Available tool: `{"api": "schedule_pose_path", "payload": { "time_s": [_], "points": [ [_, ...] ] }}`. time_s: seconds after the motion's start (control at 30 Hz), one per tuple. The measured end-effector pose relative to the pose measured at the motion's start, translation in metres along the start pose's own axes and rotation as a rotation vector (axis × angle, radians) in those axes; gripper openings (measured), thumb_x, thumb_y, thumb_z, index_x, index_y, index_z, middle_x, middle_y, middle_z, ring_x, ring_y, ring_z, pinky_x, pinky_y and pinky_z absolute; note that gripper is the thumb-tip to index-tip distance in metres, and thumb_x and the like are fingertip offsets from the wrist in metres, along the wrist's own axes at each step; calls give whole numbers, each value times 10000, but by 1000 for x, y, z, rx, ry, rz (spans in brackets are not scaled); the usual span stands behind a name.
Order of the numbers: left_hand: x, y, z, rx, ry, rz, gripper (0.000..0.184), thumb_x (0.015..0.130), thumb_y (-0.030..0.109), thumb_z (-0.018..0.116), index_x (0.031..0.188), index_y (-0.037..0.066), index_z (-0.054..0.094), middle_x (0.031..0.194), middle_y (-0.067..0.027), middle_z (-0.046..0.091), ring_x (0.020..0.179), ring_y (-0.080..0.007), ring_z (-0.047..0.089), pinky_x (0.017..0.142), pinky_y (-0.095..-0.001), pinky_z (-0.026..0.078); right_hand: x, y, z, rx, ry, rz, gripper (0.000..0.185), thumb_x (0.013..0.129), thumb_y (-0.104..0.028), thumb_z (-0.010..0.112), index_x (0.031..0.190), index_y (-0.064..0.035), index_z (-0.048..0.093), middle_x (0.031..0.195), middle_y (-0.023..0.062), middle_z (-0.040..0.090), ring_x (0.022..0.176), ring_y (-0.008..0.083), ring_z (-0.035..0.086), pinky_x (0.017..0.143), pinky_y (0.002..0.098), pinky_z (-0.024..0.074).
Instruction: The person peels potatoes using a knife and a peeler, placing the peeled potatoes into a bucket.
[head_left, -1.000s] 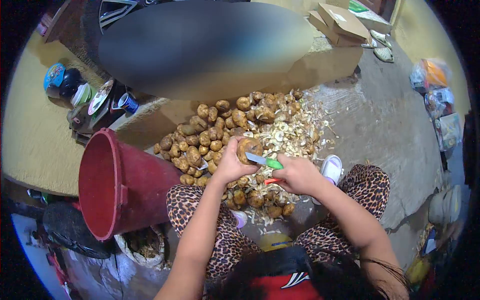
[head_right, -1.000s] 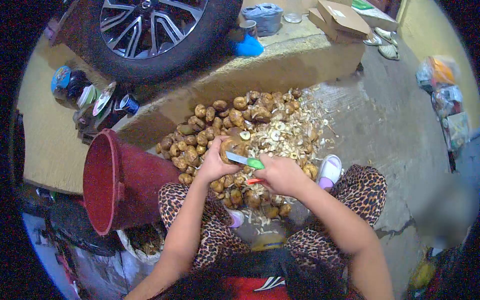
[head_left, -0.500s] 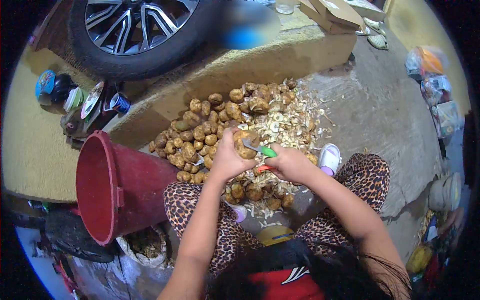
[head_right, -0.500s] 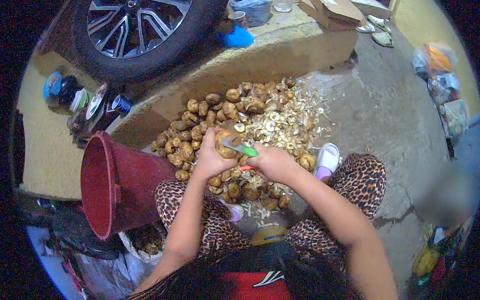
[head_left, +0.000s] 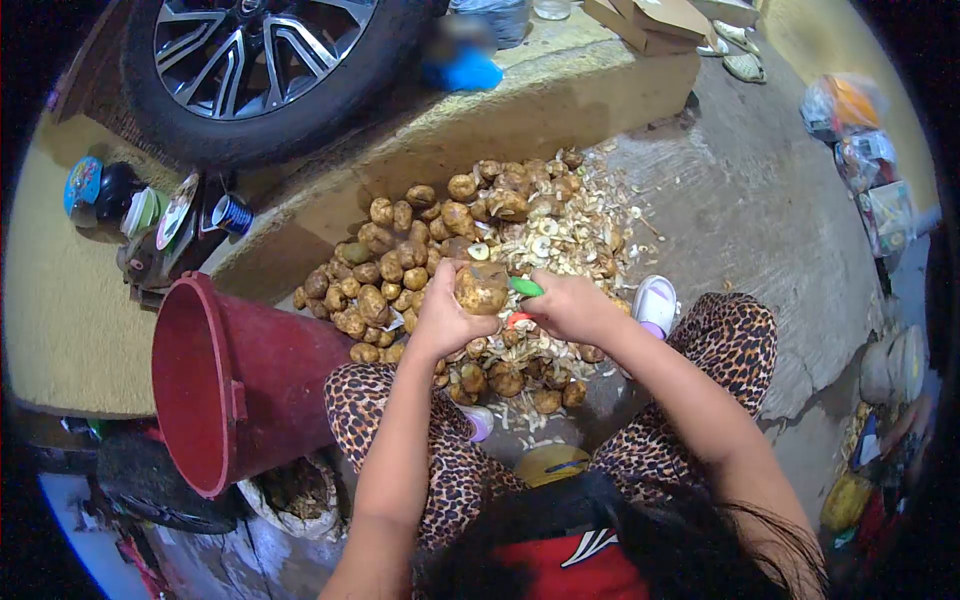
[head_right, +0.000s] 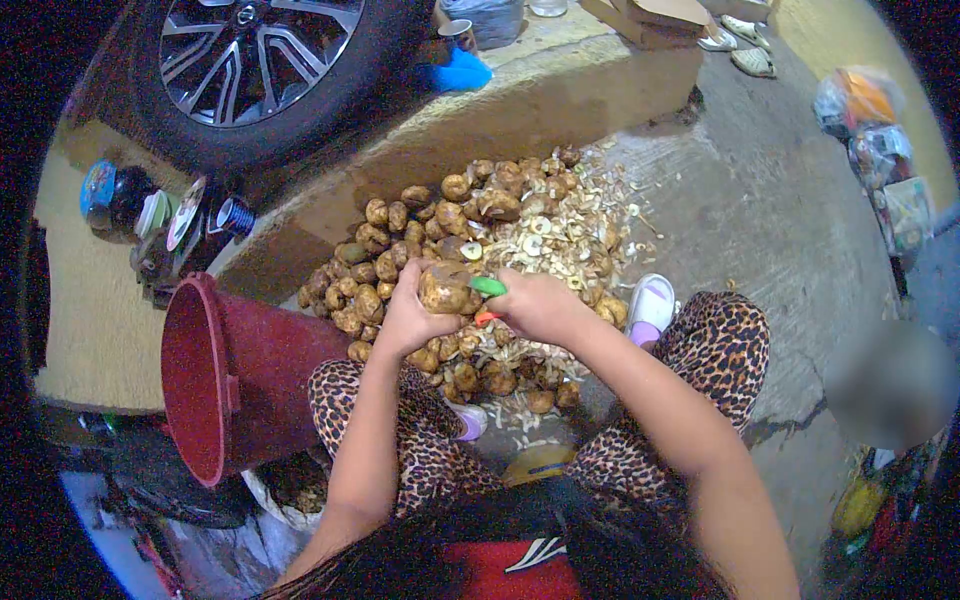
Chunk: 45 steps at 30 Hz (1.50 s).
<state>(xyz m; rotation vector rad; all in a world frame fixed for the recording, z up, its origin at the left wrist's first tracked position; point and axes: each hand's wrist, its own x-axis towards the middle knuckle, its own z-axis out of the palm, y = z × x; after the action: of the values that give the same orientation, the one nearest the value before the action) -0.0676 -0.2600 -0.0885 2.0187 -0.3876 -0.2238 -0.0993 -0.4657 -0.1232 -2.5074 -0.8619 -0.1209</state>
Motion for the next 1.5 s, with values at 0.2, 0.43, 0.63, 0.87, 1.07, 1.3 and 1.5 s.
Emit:
{"api": "schedule_pose_path", "payload": {
  "time_s": [0.2, 0.43, 0.63, 0.87, 1.07, 1.3, 1.5],
  "points": [
    [-2, 10, 10, 104, 135, -24, 658, 503, 132, 753, 1060, -4, 431, 941, -124, 560, 871, -208, 561, 782, -318, 457, 0, 7, 7, -18, 24, -10, 116, 673, -170, 638, 776, -120, 616, 767, 120, 483, 633, 283, 559, 537, 396, 475],
    [-4, 3, 5, 41, 19, -81, 657, 508, 94, 742, 1071, 6, 414, 976, -118, 559, 890, -196, 562, 777, -325, 465, 0, 1, -2, 90, -36, -31, 115, 697, -182, 634, 770, -98, 605, 769, 133, 505, 615, 296, 556, 566, 402, 478],
    [0, 0, 2, 143, 21, -104, 652, 510, 132, 745, 1068, -9, 438, 960, -158, 574, 877, -229, 579, 787, -328, 461, 6, -5, -15, 496, -186, -4, 147, 722, -199, 653, 777, -64, 630, 695, 123, 586, 652, 248, 581, 613, 335, 465],
    [4, -20, 3, 47, -24, -49, 690, 500, 120, 746, 1095, 1, 416, 978, -128, 559, 891, -209, 558, 813, -318, 446, 1, -9, -26, 982, -291, 215, 220, 745, -231, 683, 729, -28, 599, 624, 37, 534, 600, 120, 496, 557, 279, 394],
    [4, -2, -2, -48, -120, -78, 688, 505, 102, 745, 1098, 9, 408, 991, -100, 547, 927, -164, 531, 840, -309, 430, -7, -14, -20, 118, -91, 80, 141, 711, -195, 626, 714, -59, 591, 643, 131, 545, 645, 304, 560, 593, 407, 462],
    [-1, -5, -6, -136, -102, 36, 681, 517, 109, 754, 1095, 24, 404, 998, -86, 526, 943, -165, 524, 841, -300, 428, -11, 44, -2, 80, -198, 437, 181, 700, -229, 602, 751, -58, 632, 713, 170, 591, 700, 312, 587, 641, 420, 467],
    [2, 3, -2, 130, 148, 85, 718, 544, 152, 787, 1120, 16, 380, 1019, -119, 532, 955, -199, 541, 846, -321, 438, -3, -4, -28, 161, -44, 123, 180, 714, -259, 609, 721, -79, 603, 684, 134, 555, 628, 314, 567, 580, 427, 458]
  ]
}}
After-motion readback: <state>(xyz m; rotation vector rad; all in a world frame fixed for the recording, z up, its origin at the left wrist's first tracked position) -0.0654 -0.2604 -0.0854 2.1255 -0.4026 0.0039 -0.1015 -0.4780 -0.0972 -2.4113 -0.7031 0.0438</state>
